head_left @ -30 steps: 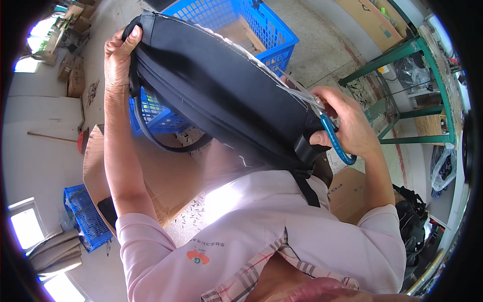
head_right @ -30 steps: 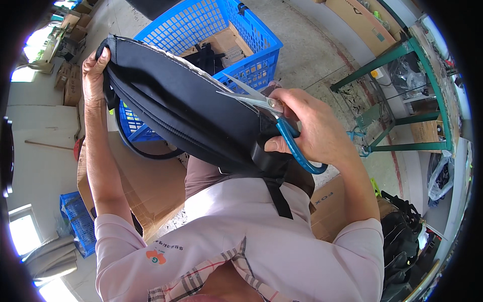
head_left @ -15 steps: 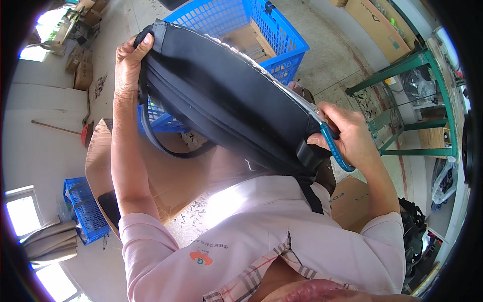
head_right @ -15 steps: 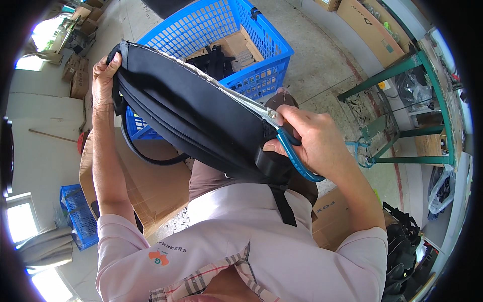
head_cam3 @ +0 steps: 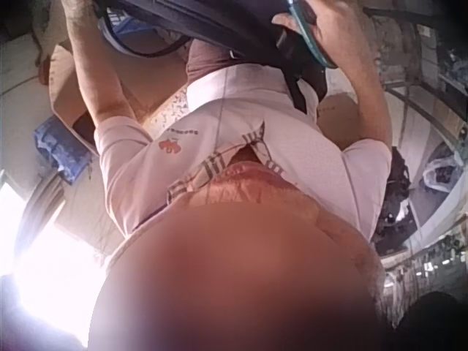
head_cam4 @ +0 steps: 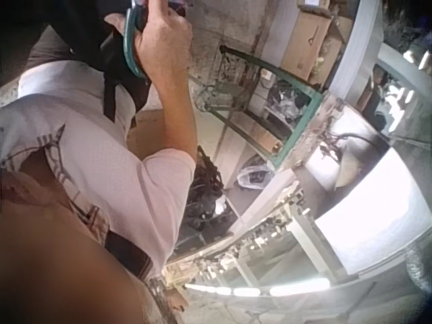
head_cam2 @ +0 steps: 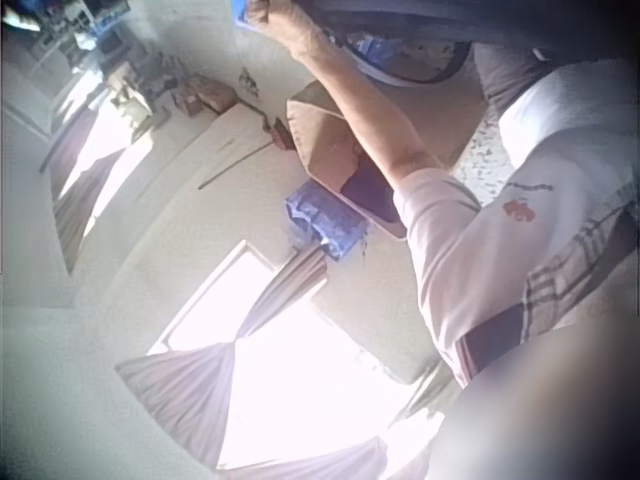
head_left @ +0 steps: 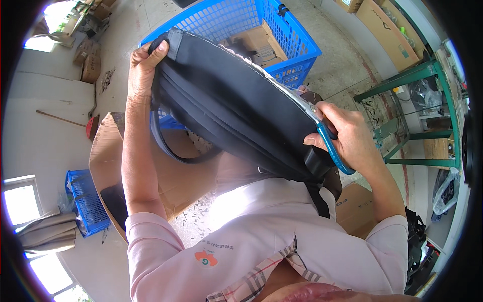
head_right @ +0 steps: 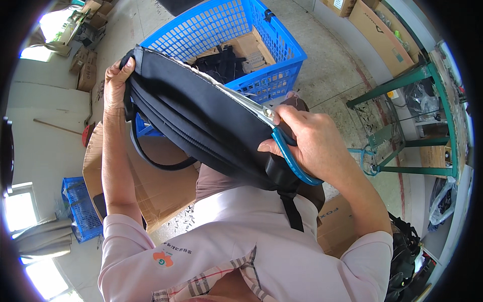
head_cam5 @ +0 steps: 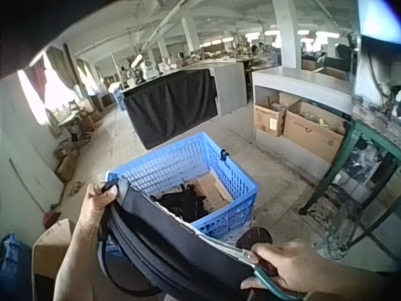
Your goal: Using scissors to trim excess material or threads from black backpacks in a manufacturing or workshop setting.
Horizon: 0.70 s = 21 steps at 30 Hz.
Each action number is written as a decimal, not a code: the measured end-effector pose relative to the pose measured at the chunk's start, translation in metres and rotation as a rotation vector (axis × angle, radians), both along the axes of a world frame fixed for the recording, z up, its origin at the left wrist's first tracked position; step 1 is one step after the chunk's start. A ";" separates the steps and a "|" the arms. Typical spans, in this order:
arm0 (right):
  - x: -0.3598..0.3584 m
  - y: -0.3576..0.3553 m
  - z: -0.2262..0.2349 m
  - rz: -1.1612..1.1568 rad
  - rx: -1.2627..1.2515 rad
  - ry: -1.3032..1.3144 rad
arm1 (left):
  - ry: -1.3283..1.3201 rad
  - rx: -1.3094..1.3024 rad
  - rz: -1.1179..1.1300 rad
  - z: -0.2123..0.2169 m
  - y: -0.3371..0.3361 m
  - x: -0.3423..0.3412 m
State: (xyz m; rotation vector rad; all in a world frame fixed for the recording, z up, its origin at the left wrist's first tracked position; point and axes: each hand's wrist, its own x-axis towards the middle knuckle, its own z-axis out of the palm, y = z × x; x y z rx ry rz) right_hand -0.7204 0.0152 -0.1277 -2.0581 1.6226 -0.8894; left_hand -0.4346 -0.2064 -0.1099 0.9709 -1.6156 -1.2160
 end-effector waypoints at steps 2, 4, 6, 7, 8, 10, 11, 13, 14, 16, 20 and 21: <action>0.001 0.000 0.000 0.009 0.028 -0.011 | -0.011 0.018 0.000 0.000 0.002 0.002; 0.002 -0.003 0.002 0.016 0.056 -0.021 | 0.000 0.080 0.001 -0.001 0.003 0.005; 0.006 -0.007 0.005 0.017 -0.016 0.011 | -0.006 0.072 -0.005 -0.004 0.004 0.003; 0.006 -0.009 0.003 0.015 -0.016 0.012 | -0.013 0.062 -0.008 -0.004 0.004 0.003; 0.007 -0.011 0.001 0.022 -0.035 0.016 | -0.014 0.058 -0.006 -0.003 0.006 0.002; 0.008 -0.014 0.001 0.032 -0.058 0.018 | 0.001 0.092 -0.010 0.000 0.009 0.001; 0.010 -0.013 0.002 0.021 -0.002 0.026 | 0.005 0.087 -0.019 0.001 0.011 0.001; 0.012 -0.012 0.002 0.015 0.050 0.033 | -0.019 0.065 -0.018 -0.004 0.009 0.004; 0.012 -0.011 0.000 0.012 0.048 0.031 | -0.041 0.049 -0.023 -0.006 0.009 0.004; 0.013 -0.012 0.001 0.012 0.045 0.031 | -0.069 0.047 -0.018 -0.004 0.013 0.002; 0.018 -0.019 0.004 -0.008 -0.026 0.040 | -0.021 0.130 -0.020 0.000 0.023 -0.001; 0.020 -0.021 0.004 -0.018 -0.102 0.061 | -0.032 0.117 -0.018 0.001 0.023 -0.002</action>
